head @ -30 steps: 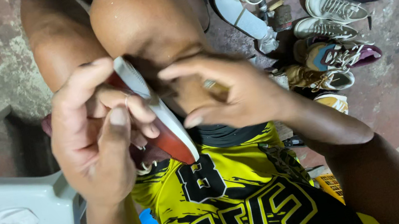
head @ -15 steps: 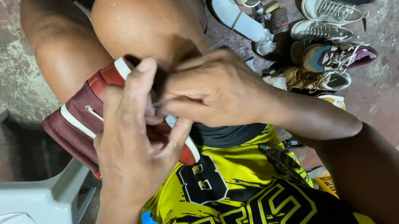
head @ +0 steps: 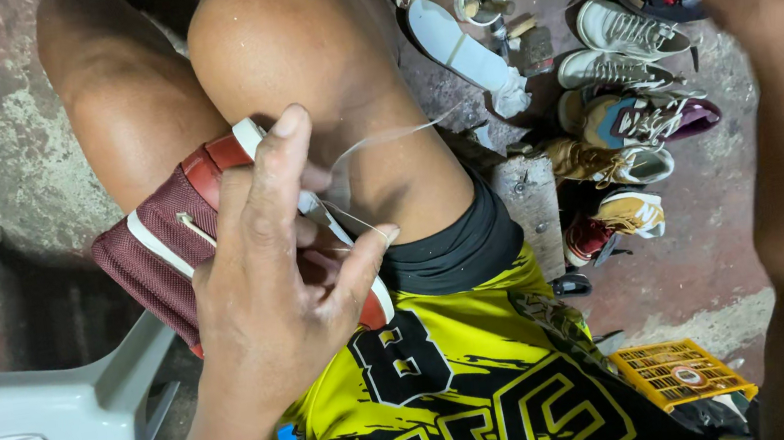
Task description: The person stitches the sole of a burgundy boat shoe using white thread and a hand tool, repeatedly piercing the sole and pulling the thread tight while stabilizing the shoe on their lap.
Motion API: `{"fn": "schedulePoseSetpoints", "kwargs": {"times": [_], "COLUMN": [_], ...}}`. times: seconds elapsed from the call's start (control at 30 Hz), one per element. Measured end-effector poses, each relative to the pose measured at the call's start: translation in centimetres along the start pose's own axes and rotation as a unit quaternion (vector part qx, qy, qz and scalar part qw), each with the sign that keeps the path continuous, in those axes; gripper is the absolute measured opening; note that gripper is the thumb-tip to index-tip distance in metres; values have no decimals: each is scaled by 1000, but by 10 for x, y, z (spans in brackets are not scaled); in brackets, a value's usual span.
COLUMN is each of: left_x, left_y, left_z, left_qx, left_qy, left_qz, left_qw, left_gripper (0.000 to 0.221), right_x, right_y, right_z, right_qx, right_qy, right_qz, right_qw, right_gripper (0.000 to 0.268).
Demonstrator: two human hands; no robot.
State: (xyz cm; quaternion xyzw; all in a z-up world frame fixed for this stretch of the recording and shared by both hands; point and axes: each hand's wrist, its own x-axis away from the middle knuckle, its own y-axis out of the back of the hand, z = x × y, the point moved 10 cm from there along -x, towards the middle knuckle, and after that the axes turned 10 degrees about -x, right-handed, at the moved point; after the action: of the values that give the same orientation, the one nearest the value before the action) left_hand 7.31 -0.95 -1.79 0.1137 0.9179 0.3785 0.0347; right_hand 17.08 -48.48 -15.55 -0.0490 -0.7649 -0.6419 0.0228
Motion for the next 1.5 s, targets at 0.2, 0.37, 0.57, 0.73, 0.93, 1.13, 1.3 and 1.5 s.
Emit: {"fn": "schedulePoseSetpoints", "kwargs": {"times": [0.2,0.37,0.57,0.73,0.93,1.13,1.3,1.5], "left_x": [-8,16,88,84,90,105,95,89], "left_y": [4,22,73,11,-12,-1,14,23], "left_z": [-8,13,100,109,128,155,142,136], "left_qx": [2,6,182,51,233,709,358,147], "left_qy": [-3,47,218,124,164,174,267,207], "left_qz": [-6,-106,-319,-55,-108,-260,-195,-152], "left_qw": [1000,993,904,989,952,632,873,955], "left_gripper": [94,53,9,4,8,26,17,15], "right_x": [107,113,103,113,106,107,110,108], "right_y": [50,131,127,121,117,108,112,110], "right_z": [217,315,306,335,357,363,371,383], "right_qx": [-392,-613,-826,-790,-728,-753,-758,-784], "right_qy": [123,270,130,166,143,114,106,64], "right_qz": [215,163,279,280,222,257,266,300], "right_qw": [886,724,472,520,632,595,586,540], "right_gripper": [38,30,40,59,69,70,72,70]}}
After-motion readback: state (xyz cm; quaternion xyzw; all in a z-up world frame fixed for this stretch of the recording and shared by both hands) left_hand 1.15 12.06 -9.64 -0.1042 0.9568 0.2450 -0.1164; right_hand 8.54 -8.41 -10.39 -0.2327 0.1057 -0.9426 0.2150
